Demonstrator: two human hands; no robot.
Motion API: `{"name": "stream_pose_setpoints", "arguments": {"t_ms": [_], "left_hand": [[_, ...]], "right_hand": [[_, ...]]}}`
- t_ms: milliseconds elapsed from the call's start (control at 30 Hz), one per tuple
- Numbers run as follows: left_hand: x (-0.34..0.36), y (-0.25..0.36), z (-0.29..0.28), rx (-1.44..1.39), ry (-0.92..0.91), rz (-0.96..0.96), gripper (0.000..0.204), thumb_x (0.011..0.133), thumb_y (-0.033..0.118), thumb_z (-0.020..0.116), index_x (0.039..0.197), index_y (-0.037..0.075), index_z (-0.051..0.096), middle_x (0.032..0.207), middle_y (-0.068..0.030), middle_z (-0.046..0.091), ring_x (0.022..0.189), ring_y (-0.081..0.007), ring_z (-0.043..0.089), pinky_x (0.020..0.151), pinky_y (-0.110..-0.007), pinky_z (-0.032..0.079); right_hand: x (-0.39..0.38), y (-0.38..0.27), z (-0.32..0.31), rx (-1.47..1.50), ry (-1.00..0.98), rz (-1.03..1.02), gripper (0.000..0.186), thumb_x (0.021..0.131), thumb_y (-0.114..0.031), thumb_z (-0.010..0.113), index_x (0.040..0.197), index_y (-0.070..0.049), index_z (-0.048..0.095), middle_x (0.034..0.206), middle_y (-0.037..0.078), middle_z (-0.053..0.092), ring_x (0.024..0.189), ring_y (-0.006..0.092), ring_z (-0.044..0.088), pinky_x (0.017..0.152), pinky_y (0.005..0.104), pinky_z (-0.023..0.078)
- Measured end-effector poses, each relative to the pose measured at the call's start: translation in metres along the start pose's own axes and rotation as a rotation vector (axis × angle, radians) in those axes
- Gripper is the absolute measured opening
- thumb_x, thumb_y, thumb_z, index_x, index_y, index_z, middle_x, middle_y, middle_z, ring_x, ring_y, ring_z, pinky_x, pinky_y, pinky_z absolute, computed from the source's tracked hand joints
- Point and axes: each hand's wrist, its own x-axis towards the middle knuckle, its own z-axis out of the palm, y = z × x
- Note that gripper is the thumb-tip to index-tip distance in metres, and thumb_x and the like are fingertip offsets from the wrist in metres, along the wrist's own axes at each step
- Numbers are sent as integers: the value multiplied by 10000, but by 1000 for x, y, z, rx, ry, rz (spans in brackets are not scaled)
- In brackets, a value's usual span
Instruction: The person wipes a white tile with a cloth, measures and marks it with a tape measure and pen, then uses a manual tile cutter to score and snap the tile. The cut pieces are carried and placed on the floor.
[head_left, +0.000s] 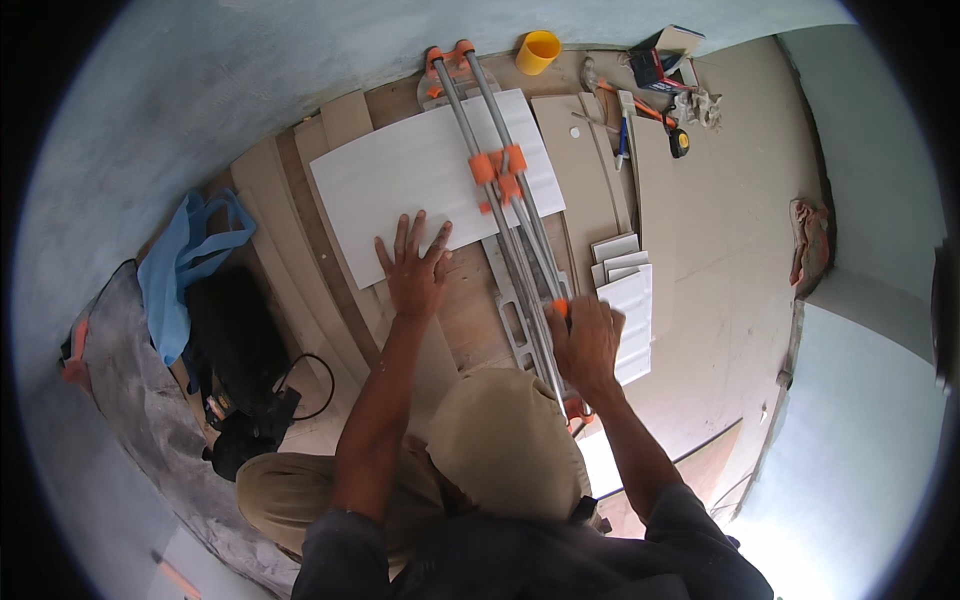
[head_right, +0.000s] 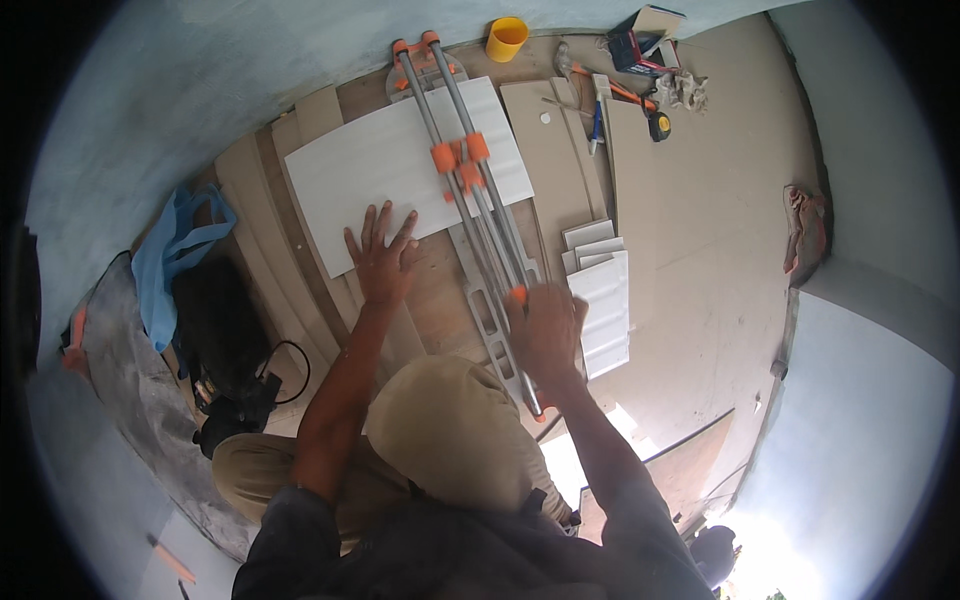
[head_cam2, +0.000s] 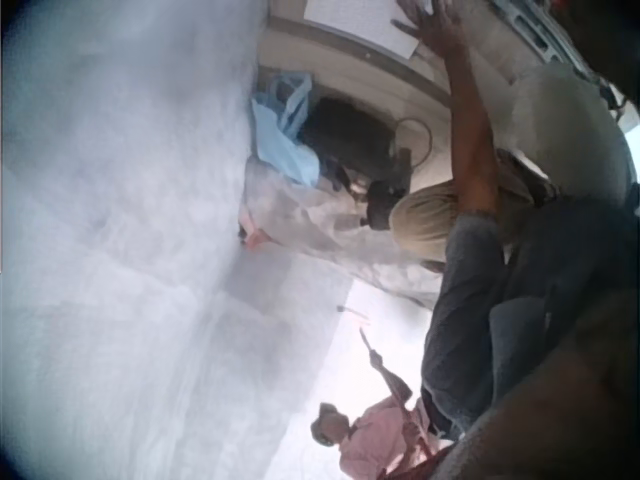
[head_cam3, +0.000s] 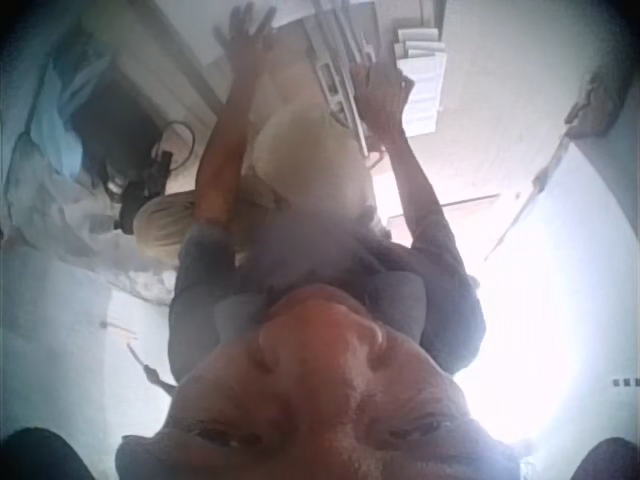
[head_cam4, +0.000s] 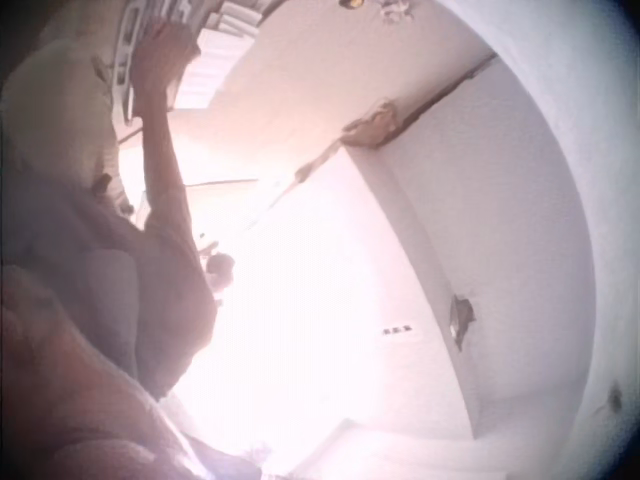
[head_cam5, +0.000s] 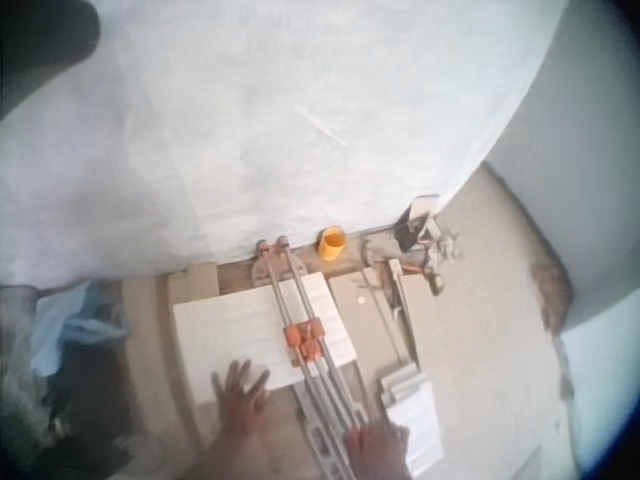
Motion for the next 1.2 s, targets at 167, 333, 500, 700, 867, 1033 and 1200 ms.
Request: {"name": "stream_pose_setpoints", "arguments": {"t_ms": [167,333,500,700,867,1033,1200], "left_hand": [[4,6,-4,14,-13,-11,515,945,314,675,1436,419,560,1607,-4,399,1519,-273,311,1219,-674,122],[2,9,4,63,-8,16,484,975,366,624,1452,409,552,1615,-5,390,1517,-281,313,1217,-675,127],[-2,-5,3,97,20,28,450,1016,394,562,1465,401,538,1618,-12,386,1513,-313,315,1198,-704,139],[1,4,8,74,36,70,449,1012,396,569,1460,397,544,1614,-12,392,1504,-312,335,1189,-709,162],[2,1,1,72,40,67,454,1006,375,587,1458,385,549,1613,-14,393,1498,-316,342,1184,-709,173],[0,6,3,60,44,79,442,1017,372,572,1459,367,554,1609,-21,399,1501,-322,337,1184,-712,169],[0,-3,4,65,54,79,430,1030,388,542,1460,367,553,1610,-27,399,1506,-323,328,1182,-718,160]], "right_hand": [[-117,54,-5,-40,-222,44,229,957,-285,642,945,-64,587,954,106,584,954,318,554,892,474,378],[-138,92,13,-119,-355,44,179,957,-260,624,938,-93,686,842,105,627,865,308,606,893,481,400],[-16,70,-8,75,-147,210,346,998,-352,596,992,-35,736,778,132,710,804,310,703,841,461,514],[146,91,96,1144,-46,645,286,991,-284,655,1086,-15,678,964,97,684,868,210,653,767,363,530],[183,69,133,1153,2,888,251,972,-261,682,1027,-21,633,890,76,642,801,190,613,747,347,521],[176,89,128,1327,418,778,207,981,-215,661,1023,-22,600,904,69,627,837,192,615,787,365,529],[104,125,84,1439,453,666,216,1003,-182,620,1106,4,580,1019,101,639,960,214,642,911,387,528]]}}
